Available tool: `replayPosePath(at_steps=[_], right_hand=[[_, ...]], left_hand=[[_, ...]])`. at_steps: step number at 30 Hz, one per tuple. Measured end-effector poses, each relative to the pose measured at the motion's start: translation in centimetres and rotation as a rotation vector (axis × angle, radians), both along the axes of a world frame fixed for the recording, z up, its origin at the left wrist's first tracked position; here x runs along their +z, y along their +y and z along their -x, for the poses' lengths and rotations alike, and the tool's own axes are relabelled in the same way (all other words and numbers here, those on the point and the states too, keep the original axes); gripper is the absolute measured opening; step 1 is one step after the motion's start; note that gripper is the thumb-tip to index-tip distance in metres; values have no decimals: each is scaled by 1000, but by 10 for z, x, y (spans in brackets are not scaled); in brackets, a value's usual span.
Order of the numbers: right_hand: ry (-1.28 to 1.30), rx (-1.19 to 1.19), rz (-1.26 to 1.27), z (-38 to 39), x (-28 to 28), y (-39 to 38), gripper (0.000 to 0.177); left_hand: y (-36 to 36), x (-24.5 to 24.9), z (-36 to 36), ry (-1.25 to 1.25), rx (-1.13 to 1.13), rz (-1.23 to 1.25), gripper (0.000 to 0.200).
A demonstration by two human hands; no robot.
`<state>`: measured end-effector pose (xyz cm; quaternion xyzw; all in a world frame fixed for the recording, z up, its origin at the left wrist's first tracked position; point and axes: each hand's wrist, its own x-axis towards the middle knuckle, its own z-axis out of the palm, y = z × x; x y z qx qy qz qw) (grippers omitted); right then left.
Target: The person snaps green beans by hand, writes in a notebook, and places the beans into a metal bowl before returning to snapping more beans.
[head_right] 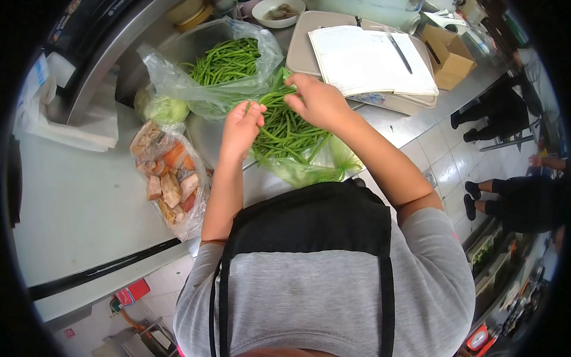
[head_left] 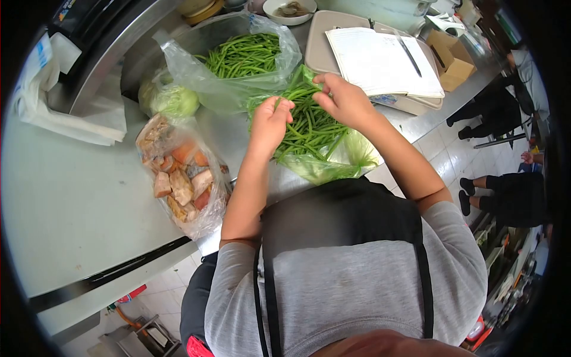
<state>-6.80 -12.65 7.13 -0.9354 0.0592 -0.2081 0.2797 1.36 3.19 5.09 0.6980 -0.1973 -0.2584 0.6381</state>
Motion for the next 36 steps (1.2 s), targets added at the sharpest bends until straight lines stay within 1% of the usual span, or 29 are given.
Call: replayPosePath(at_steps=[1,4,7,10,13,16,17,20,21,24,25,28,29,32,33,36], right_hand=[[-54,26,47,2,3,2,14],[-110,108,319,-4,-4,-1,10],[-103,191,430,-8,2,-6,7],[-184,487,221,-12,1,-7,6],[-199,649,-216,-11,1,8,10],[46,386,-804,-5,6,2,16],[-14,402,-912,-4,5,-7,19],[-96,382,-973,7,11,-17,19],[-40,400,-849,11,5,-19,21],[144,320,-162,16,11,-3,22],[217,278,-96,17,11,1,21],[135,292,208,13,-10,3,20],[172,254,278,11,-13,4,18],[210,193,-28,13,-8,14,18],[199,225,25,13,-8,17,17],[271,345,139,9,-21,17,17]], left_hand=[[1,2,-1,57,-17,12,18],[2,12,-2,228,-77,45,18],[6,14,-7,353,-172,66,19],[8,13,-13,424,-176,86,18],[1,9,-3,405,-242,139,20],[-3,10,0,416,-199,256,20],[-4,9,-3,401,-116,274,19],[1,4,-15,324,95,308,19],[3,0,-18,281,77,316,18],[-3,9,-11,220,60,330,15],[-4,11,-9,209,70,337,15],[-2,12,-5,201,101,376,16],[2,13,-5,212,105,401,16],[11,13,0,209,86,454,16],[13,13,2,206,87,467,15],[17,11,6,239,83,527,14]])
